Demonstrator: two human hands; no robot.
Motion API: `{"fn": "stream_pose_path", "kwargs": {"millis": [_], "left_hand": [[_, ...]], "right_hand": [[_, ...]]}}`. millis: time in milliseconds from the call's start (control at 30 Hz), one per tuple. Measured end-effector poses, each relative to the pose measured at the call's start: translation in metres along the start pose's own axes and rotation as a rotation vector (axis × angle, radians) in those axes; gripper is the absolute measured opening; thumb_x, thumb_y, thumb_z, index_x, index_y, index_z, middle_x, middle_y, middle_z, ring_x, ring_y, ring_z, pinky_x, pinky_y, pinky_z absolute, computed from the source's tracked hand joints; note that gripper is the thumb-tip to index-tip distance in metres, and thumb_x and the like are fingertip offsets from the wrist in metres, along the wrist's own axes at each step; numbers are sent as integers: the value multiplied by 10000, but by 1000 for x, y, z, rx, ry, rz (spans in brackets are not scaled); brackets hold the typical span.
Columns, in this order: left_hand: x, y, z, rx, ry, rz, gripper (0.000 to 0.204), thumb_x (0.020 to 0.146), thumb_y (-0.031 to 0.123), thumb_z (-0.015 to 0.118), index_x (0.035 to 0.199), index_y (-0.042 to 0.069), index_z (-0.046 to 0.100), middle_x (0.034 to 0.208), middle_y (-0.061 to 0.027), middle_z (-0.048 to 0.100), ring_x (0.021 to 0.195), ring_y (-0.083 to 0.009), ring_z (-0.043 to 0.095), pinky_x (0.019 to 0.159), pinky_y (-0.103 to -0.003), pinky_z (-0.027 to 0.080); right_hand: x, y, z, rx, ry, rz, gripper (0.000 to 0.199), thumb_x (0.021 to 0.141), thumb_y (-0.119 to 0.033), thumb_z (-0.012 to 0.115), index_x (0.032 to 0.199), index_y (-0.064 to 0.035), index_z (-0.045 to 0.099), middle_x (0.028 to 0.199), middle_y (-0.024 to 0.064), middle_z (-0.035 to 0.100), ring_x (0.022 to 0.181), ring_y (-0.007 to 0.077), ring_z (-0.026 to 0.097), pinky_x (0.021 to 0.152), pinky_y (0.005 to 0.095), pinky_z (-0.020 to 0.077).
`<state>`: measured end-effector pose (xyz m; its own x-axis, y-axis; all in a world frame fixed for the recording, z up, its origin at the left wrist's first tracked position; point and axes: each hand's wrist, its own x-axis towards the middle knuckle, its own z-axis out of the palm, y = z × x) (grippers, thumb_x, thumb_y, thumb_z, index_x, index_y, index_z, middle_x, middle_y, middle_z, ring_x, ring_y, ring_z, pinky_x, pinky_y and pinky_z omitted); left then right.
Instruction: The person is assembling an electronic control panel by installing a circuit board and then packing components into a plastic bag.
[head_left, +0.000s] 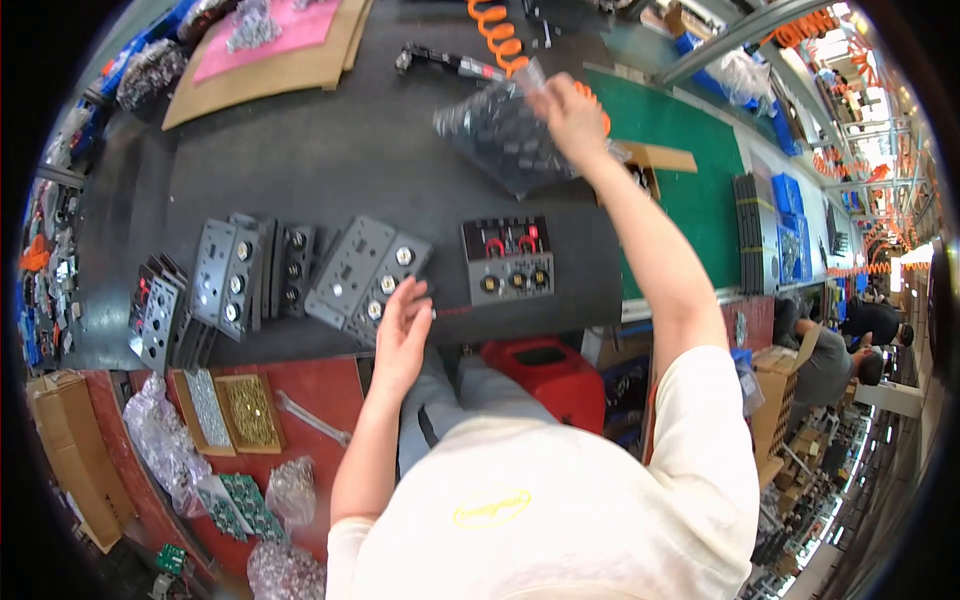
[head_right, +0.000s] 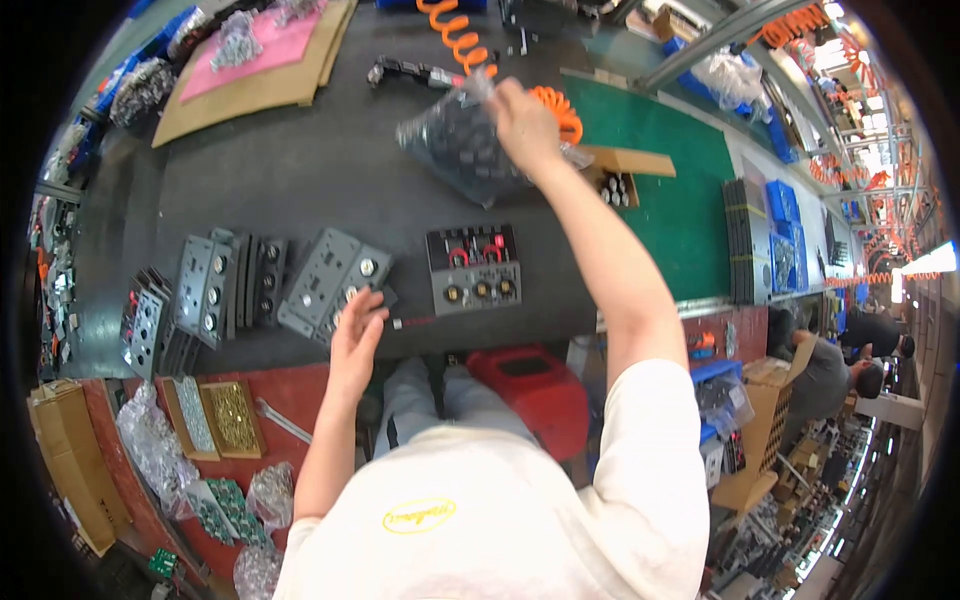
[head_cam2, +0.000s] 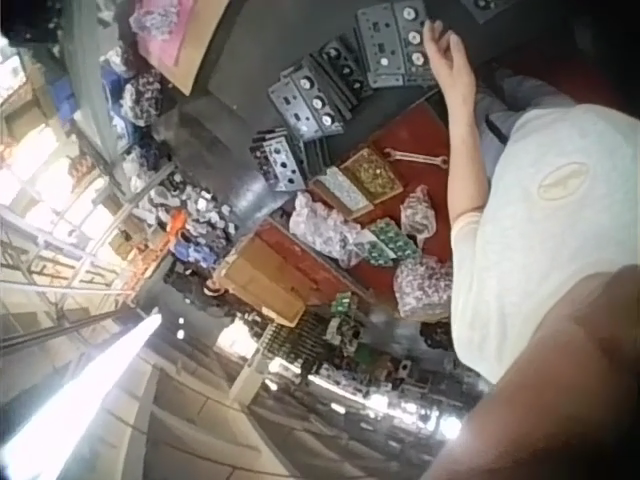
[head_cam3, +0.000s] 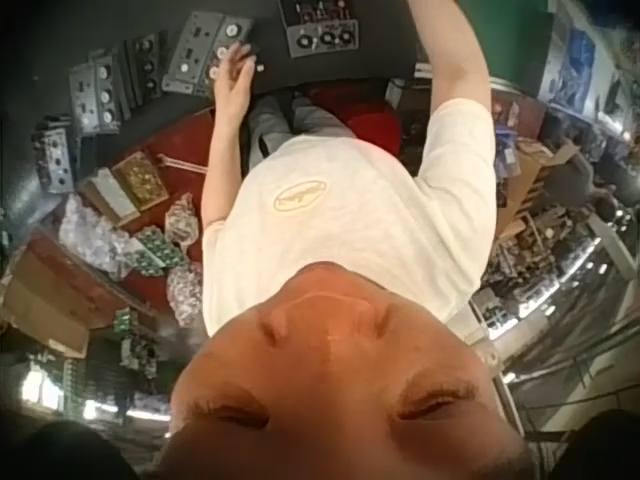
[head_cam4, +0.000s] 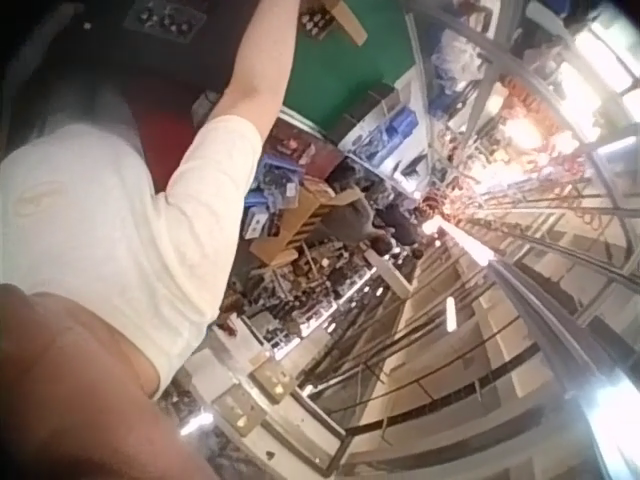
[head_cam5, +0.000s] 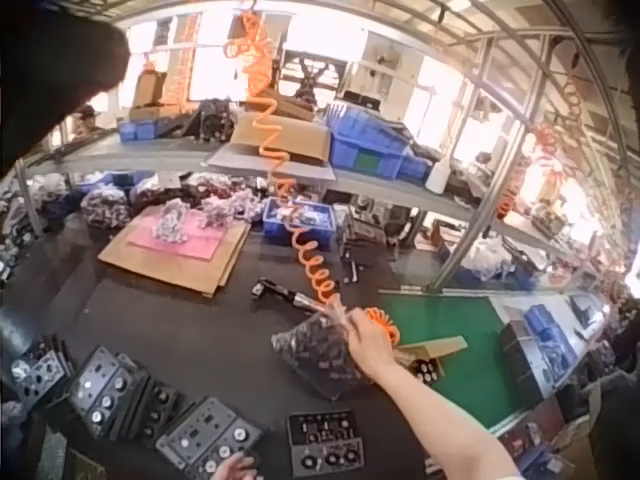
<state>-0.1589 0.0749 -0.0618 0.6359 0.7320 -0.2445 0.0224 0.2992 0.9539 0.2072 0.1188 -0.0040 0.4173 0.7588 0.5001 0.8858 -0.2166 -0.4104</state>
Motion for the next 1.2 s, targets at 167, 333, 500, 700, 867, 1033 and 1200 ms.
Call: {"fn": "stream_pose_path", "kwargs": {"millis": [167, 333, 500, 700, 867, 1033, 1200], "left_hand": [[9, -19, 15, 31, -70, -82, 414, 904, 92, 522, 1294, 14, 409, 1231, -126, 519, 1077, -173, 518, 905, -283, 421], [0, -59, 23, 103, -82, 7, 352, 880, 84, 539, 1219, 2, 490, 1156, -118, 570, 1044, -179, 547, 904, -291, 422], [-11, -75, 44, 149, -71, -119, 324, 879, 114, 546, 1182, 2, 520, 1129, -125, 596, 1025, -204, 581, 867, -306, 459], [-28, -72, 65, 237, 101, 100, 199, 885, 16, 498, 1071, -15, 564, 1040, -127, 612, 922, -175, 610, 776, -275, 487], [1, -104, 46, 678, 177, 532, 275, 824, 42, 565, 1095, 4, 541, 1078, -160, 559, 990, -316, 538, 807, -389, 464], [35, -122, 36, 845, 136, 601, 343, 832, 91, 592, 1160, 33, 510, 1160, -155, 525, 1094, -346, 482, 922, -444, 382], [36, -112, 37, 810, 45, 561, 411, 796, 119, 632, 1170, 33, 484, 1194, -146, 497, 1124, -343, 465, 924, -463, 387]], "right_hand": [[-3, -14, -55, 142, 130, 40, 186, 889, -190, 542, 810, -34, 477, 634, 178, 526, 585, 373, 527, 519, 402, 407], [-38, -30, -112, 190, 113, 12, 144, 899, -94, 503, 802, 3, 460, 648, 116, 437, 580, 153, 399, 535, 310, 362], [-93, -11, -140, 6, -91, 168, 129, 868, -107, 554, 796, -17, 494, 632, 196, 509, 624, 396, 539, 520, 421, 399], [-140, 17, -124, -49, -104, 106, 130, 841, -94, 586, 773, -16, 507, 638, 198, 515, 602, 398, 526, 507, 417, 404], [-165, 42, -94, -62, -101, 233, 86, 827, -59, 600, 806, -11, 531, 591, 152, 514, 514, 312, 530, 476, 366, 399], [-177, 59, -77, -46, -29, 286, 69, 820, -25, 584, 844, -5, 523, 544, 62, 472, 453, 148, 441, 447, 278, 345], [-192, 75, -71, 7, 34, 387, 101, 842, -53, 568, 904, -5, 503, 637, 30, 502, 536, 88, 436, 489, 242, 346]]}}
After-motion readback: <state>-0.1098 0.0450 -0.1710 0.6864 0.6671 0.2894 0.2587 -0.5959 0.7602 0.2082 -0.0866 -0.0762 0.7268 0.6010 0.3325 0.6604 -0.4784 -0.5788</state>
